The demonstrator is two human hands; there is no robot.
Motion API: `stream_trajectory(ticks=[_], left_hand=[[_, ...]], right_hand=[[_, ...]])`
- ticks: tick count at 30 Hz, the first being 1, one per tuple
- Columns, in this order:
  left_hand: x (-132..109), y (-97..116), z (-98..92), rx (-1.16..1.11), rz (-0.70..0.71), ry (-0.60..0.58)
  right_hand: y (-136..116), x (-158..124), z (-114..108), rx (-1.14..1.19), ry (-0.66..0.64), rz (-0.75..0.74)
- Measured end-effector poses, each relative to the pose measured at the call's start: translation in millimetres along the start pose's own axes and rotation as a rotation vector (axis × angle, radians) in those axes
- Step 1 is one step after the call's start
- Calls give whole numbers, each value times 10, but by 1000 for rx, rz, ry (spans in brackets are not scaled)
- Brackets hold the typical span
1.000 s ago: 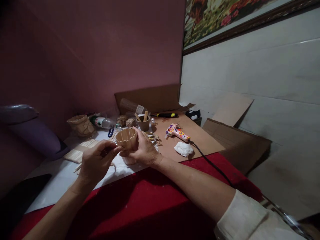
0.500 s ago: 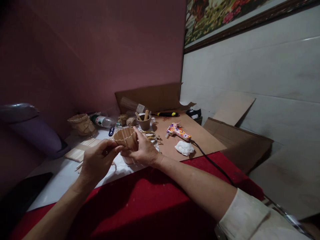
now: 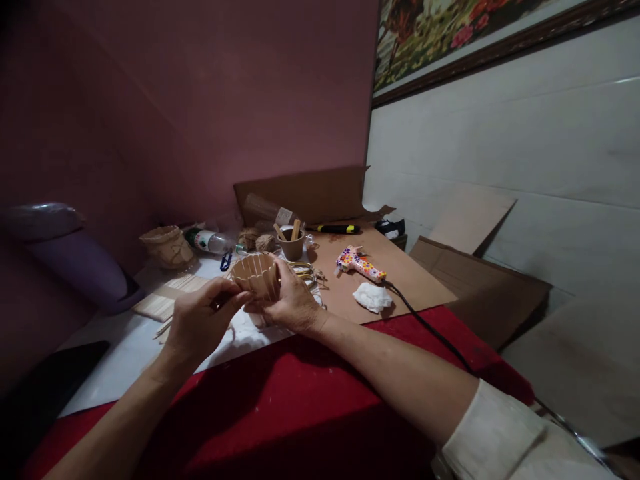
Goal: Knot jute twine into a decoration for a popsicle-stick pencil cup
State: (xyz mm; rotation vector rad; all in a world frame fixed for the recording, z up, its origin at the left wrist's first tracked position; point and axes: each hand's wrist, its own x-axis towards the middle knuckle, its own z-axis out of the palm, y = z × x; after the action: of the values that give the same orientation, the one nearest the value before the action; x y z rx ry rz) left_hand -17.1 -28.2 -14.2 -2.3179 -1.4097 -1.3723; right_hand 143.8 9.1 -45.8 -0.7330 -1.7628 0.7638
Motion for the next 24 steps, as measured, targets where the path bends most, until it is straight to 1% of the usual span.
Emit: stream_trajectory(ticks=[3,8,14,20,24], left_hand=[[-7,2,0,14,-14,-3],[-16,-7,8,-2,-19,0],[-19,-47,36,-145,-124,9],[-4,-17,7,-189,-61,-23],[11,-4,-14,-258,-121,-53]], right_hand=[[-34,1,-2,17,-20,3],[-50,-3,-8,-3,-13,24],[-21,-3,-2,10,-9,10],[4,-23,-4,-23,-20,-9],[2,-9,-24,-88,-5,-19]])
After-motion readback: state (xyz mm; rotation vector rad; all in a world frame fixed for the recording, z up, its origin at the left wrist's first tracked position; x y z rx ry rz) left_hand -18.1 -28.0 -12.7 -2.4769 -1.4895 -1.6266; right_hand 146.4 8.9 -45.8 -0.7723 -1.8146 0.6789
